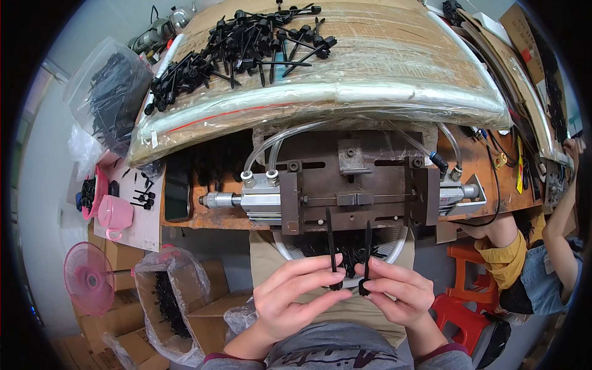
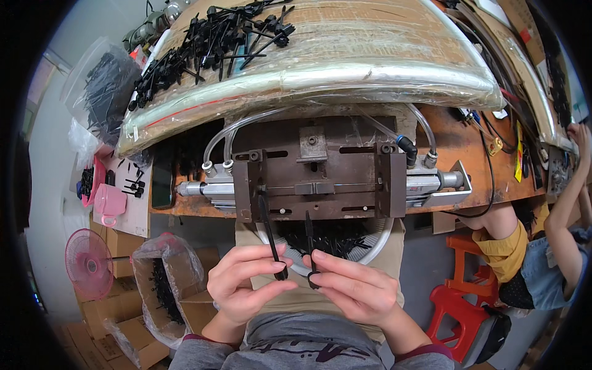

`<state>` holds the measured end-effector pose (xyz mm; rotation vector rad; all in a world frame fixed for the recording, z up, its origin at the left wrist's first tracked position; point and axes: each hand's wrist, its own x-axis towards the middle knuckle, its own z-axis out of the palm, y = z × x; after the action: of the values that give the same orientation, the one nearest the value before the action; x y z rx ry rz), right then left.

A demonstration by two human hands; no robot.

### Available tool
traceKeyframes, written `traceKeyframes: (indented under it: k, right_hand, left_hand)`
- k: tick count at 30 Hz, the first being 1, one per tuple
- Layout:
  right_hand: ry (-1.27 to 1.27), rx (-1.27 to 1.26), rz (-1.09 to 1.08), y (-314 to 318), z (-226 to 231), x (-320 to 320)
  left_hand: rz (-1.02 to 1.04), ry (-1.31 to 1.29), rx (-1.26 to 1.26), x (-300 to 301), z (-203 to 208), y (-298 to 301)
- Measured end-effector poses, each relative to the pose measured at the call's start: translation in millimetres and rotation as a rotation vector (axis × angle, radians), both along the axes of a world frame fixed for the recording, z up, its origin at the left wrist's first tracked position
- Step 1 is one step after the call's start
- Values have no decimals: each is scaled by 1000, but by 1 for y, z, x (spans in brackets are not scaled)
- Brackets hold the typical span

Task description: Assembling black plastic components using a pneumatic jig.

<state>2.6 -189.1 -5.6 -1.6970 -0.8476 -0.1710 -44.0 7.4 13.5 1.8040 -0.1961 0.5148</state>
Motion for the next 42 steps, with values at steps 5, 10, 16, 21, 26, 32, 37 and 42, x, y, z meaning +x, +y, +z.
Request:
traceKeyframes:
  k: [5,10,16,21,26,32,37,42]
  right_hand:
    - [11,3,2,3,2,-2]
    - [-104,-10,-49,5,4,1]
    - [-140,-59,-126,15,4,-3]
    - [87,69,26,21,13,2]
    - [840,492,73,26,7,3]
    - [881,523,50,37,11,6]
    - [984,622,82,43,17,8]
    - [1004,678,133,48,26,10]
  left_hand:
    - [-44,55,-277,-10,-7,5]
    - [-119,304,-790,-7,6,-6]
    - [-200,407,-287,-15,-5,-3]
    - [-51,360,-265,-17,2,-2]
    - [-26,221,-65,-21,10,2]
    - [23,50,57,-24,6,2]
    - [-16,-55,115,-27,9,7]
    - [-116,-140,182,-27,7,16]
